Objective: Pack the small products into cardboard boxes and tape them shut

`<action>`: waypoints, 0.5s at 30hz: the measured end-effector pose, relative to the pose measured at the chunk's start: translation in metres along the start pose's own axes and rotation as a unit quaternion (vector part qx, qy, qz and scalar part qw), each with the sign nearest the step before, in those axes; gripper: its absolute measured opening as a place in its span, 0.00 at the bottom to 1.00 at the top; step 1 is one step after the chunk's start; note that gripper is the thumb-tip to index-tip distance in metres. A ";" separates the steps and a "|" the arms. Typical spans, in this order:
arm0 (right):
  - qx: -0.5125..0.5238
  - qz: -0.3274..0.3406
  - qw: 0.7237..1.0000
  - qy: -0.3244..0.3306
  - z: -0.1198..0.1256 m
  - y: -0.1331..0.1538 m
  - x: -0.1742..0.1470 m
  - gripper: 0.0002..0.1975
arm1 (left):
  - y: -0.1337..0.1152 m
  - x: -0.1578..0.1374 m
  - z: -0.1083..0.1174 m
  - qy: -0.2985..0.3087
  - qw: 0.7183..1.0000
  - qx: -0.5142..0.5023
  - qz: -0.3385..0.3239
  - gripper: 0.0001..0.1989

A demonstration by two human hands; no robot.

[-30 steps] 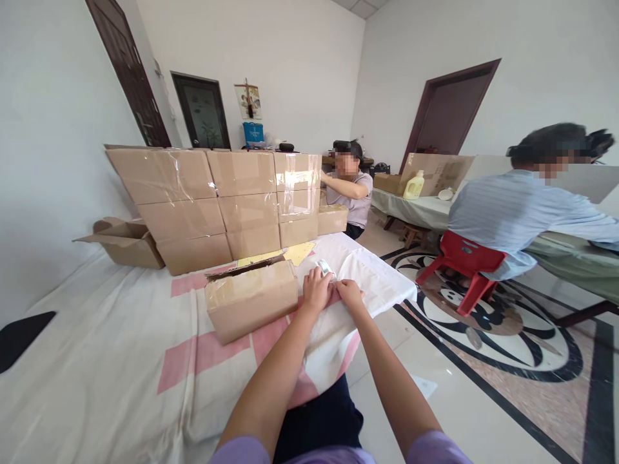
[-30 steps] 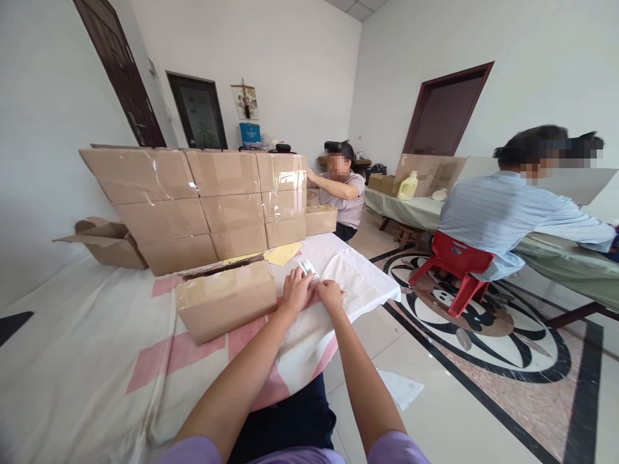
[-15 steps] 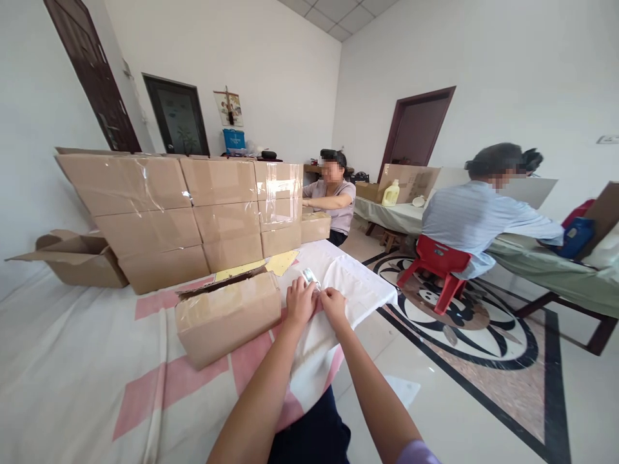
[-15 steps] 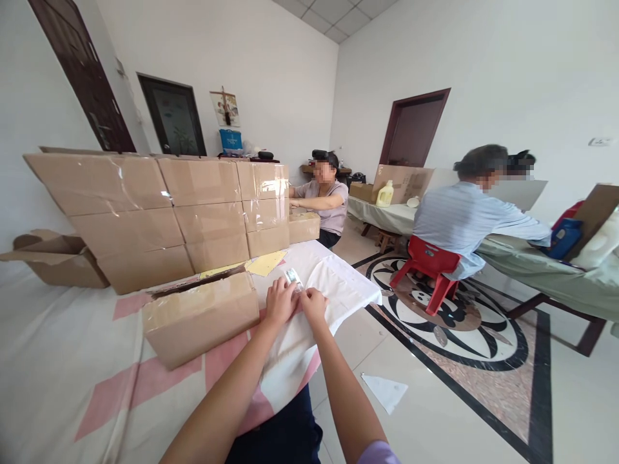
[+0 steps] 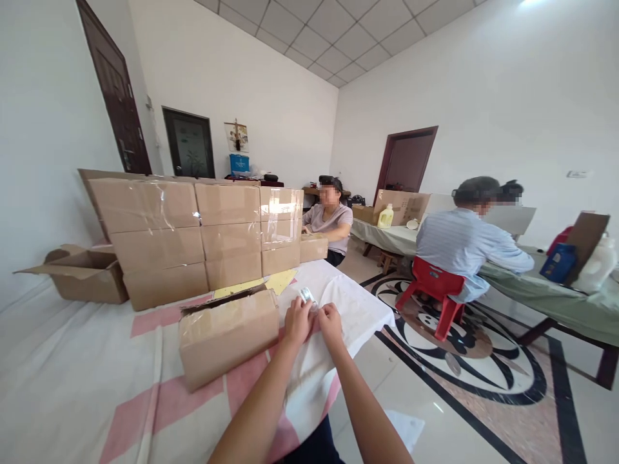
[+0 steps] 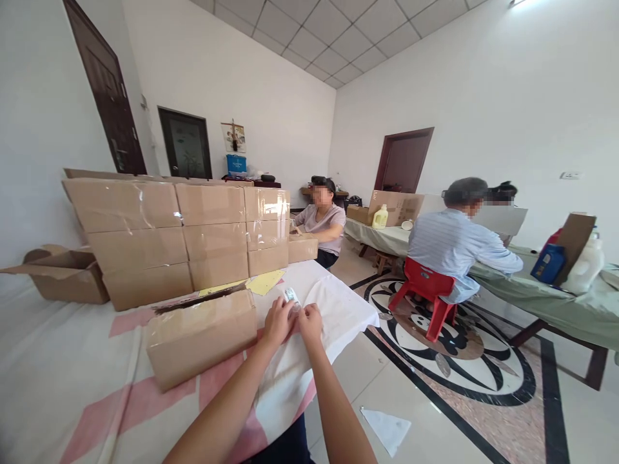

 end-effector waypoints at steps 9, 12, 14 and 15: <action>0.105 -0.007 0.994 -0.014 0.004 0.000 -0.002 0.13 | -0.011 0.010 -0.002 -0.024 0.999 -0.045 0.005 0.08; 0.132 -0.026 0.991 -0.013 0.005 -0.004 -0.001 0.12 | -0.018 0.009 -0.008 -0.014 0.997 -0.067 -0.029 0.09; 0.142 -0.048 0.989 -0.013 0.004 -0.010 0.000 0.12 | -0.018 0.007 -0.011 -0.007 0.996 -0.078 -0.039 0.10; 0.146 -0.060 0.987 -0.014 0.003 -0.012 0.001 0.12 | -0.017 0.007 -0.012 -0.006 0.996 -0.083 -0.039 0.11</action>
Point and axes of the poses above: each hand's wrist, its own x-axis towards the middle knuckle, its own z-axis out of the back of the hand, y = z × x, the point moved 6 cm from there along x, towards the middle knuckle, and after that the axes turned 12 degrees about z, right-handed, at the moved point
